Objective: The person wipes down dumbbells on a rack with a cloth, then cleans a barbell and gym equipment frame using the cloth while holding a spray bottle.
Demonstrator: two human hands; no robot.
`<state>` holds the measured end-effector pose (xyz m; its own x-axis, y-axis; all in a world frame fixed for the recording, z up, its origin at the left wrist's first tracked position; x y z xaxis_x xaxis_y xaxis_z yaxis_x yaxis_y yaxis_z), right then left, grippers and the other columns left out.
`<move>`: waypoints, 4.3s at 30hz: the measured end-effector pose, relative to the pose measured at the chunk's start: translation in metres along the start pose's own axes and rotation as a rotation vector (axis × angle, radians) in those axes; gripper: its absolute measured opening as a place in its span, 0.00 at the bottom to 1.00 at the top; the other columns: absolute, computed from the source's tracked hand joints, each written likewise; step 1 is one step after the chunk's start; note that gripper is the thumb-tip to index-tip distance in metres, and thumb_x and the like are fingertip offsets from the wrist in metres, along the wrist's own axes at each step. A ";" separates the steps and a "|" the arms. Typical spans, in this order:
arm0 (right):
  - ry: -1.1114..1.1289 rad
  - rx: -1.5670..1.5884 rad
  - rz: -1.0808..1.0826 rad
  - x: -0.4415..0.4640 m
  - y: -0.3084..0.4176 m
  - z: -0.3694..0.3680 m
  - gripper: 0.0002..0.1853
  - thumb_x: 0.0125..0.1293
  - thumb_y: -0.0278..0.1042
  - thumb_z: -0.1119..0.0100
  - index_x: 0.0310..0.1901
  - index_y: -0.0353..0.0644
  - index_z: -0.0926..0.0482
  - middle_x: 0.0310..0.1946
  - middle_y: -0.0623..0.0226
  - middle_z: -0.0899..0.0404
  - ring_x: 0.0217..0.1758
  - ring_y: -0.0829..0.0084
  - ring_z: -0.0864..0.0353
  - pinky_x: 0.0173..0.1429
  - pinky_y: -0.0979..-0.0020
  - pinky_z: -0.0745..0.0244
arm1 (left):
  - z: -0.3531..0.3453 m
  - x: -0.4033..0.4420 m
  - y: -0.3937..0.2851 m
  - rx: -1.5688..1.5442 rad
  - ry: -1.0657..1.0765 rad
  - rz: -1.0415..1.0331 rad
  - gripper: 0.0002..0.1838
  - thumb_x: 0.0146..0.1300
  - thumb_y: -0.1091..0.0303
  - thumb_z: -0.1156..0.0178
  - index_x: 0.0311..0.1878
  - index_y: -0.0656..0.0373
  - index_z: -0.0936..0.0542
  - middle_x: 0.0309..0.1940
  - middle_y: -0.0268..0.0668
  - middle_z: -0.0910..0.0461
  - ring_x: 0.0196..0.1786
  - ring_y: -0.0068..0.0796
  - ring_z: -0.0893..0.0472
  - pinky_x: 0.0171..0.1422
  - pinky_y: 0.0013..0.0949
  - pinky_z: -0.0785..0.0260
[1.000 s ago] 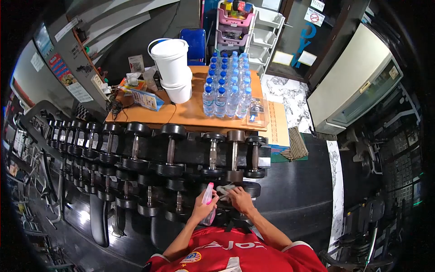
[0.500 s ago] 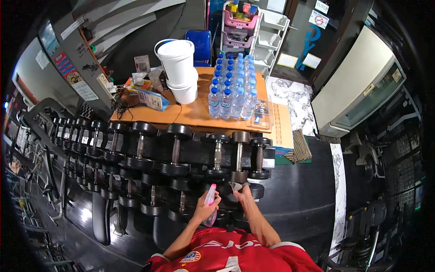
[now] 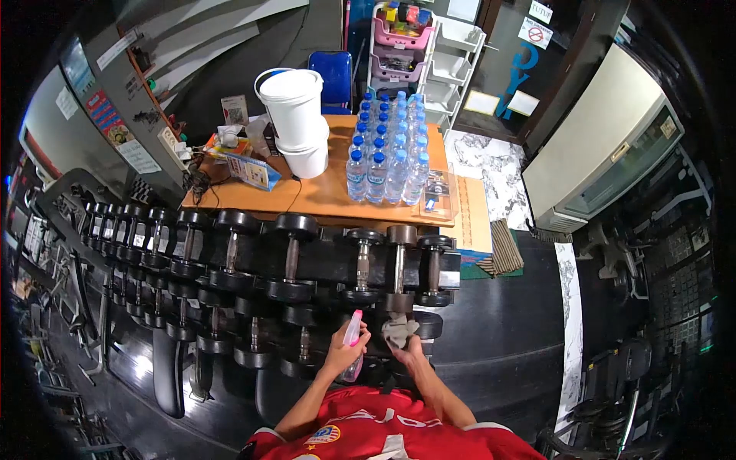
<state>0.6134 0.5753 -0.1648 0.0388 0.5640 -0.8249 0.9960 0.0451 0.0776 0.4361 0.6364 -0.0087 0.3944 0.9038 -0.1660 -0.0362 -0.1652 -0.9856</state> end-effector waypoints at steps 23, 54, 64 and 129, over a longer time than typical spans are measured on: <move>0.231 -0.058 -0.011 -0.094 0.052 -0.066 0.18 0.68 0.33 0.60 0.56 0.39 0.29 0.51 0.58 0.24 0.53 0.61 0.23 0.58 0.59 0.27 | -0.010 -0.022 0.019 0.060 -0.011 0.017 0.12 0.60 0.71 0.38 0.45 0.60 0.26 0.25 0.29 0.25 0.19 0.16 0.27 0.23 0.24 0.33; 0.419 0.107 0.190 -0.134 0.146 -0.038 0.22 0.66 0.38 0.61 0.60 0.41 0.32 0.55 0.59 0.26 0.56 0.61 0.25 0.59 0.59 0.29 | -0.116 0.122 -0.040 0.043 0.122 -0.102 0.14 0.62 0.67 0.38 0.47 0.61 0.27 0.23 0.30 0.26 0.17 0.17 0.26 0.22 0.25 0.33; 0.307 -0.001 0.275 -0.106 0.165 -0.066 0.23 0.65 0.38 0.60 0.60 0.42 0.33 0.55 0.61 0.26 0.57 0.62 0.26 0.60 0.59 0.29 | -0.146 0.200 -0.029 0.191 0.209 -0.063 0.15 0.61 0.58 0.38 0.40 0.61 0.27 0.21 0.36 0.23 0.16 0.27 0.22 0.23 0.31 0.30; 0.400 -2.073 1.899 -0.015 0.172 -0.222 0.13 0.48 0.23 0.45 0.37 0.48 0.19 0.46 0.68 0.22 0.56 0.64 0.27 0.58 0.63 0.32 | -0.142 0.123 0.021 0.315 0.230 0.061 0.16 0.55 0.63 0.35 0.40 0.60 0.30 0.18 0.44 0.25 0.21 0.40 0.21 0.26 0.39 0.32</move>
<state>0.7659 0.7575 -0.0145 -0.0796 0.8704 0.4859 -0.9304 -0.2398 0.2773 0.6144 0.6877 -0.0454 0.5766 0.7783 -0.2487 -0.3321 -0.0548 -0.9416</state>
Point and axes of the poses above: each hand's wrist, its own x-axis towards the middle knuckle, its own z-axis out of the back of the hand, y = z × x, the point moved 2 cm from there along x, towards the middle knuckle
